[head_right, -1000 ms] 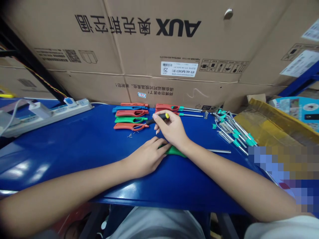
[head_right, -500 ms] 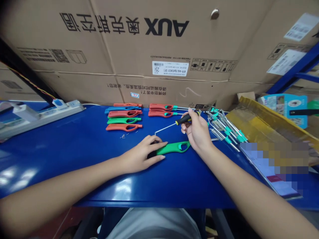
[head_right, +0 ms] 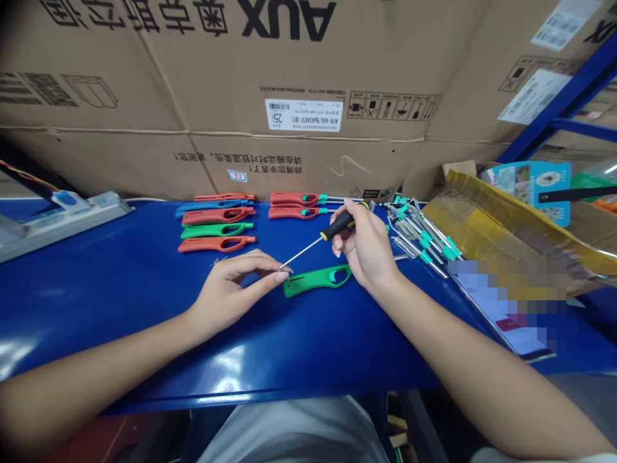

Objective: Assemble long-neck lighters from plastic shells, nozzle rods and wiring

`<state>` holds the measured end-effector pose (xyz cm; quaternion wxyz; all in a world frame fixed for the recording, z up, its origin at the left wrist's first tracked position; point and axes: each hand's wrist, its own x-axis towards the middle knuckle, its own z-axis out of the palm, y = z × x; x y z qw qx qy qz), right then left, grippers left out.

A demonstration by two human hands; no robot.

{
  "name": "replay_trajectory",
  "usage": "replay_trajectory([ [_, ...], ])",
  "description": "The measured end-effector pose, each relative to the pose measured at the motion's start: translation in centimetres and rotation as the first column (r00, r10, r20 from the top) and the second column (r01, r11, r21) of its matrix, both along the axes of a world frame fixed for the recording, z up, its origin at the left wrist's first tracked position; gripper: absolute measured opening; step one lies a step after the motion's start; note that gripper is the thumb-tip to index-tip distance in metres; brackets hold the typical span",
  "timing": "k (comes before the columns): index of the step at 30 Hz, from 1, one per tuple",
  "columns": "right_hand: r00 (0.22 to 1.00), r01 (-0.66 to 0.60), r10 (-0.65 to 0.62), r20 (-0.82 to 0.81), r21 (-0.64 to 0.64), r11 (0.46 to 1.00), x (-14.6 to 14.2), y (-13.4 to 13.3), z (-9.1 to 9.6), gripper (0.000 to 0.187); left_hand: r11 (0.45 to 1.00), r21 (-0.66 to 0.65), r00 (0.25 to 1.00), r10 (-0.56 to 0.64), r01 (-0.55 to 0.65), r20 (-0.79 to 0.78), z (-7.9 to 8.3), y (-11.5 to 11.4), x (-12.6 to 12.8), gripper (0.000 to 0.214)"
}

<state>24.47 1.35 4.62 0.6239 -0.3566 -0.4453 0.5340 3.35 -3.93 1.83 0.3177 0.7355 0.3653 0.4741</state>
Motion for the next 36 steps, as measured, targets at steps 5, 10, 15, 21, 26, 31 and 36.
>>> replay_trajectory([
  [5, 1.0, -0.001, 0.002, 0.021, -0.022, 1.0, 0.0, 0.0, 0.0, 0.03, 0.996, 0.088, 1.0, -0.001, 0.001, 0.005, -0.2, 0.3, -0.2, 0.006],
  [10, 0.999, 0.002, -0.001, 0.041, -0.026, 1.0, 0.0, 0.1, -0.2, 0.028, 0.992, 0.126, 1.0, -0.023, 0.026, -0.022, -0.2, 0.3, -0.3, 0.007],
  [15, 0.998, 0.008, -0.011, 0.063, 0.039, 0.999, 0.1, 0.2, -0.1, 0.022, 0.989, 0.142, 0.998, -0.034, 0.04, -0.045, -0.3, 0.2, -0.2, 0.006],
  [21, 0.982, -0.011, -0.023, 0.185, 0.182, 0.983, 0.5, -0.3, 0.5, 0.025, 0.995, 0.088, 0.992, -0.04, 0.051, -0.117, -0.8, 0.2, -0.2, 0.009],
  [26, 0.916, -0.239, 0.125, 0.382, 0.267, 0.934, 0.9, -1.6, 1.1, 0.028, 0.986, 0.082, 0.967, -0.126, 0.148, -0.222, -1.3, 0.1, -0.3, 0.01],
  [31, 0.874, -0.324, 0.171, 0.455, 0.284, 0.902, 0.4, -2.9, 1.1, 0.024, 0.979, 0.015, 0.942, -0.19, 0.201, -0.276, -1.6, -0.1, -0.1, 0.011],
  [36, 0.879, -0.044, -0.209, 0.429, 0.509, 0.859, 0.1, -3.8, 0.5, 0.03, 0.996, -0.037, 0.976, -0.092, 0.086, -0.199, -1.4, 0.3, -0.2, 0.011],
])
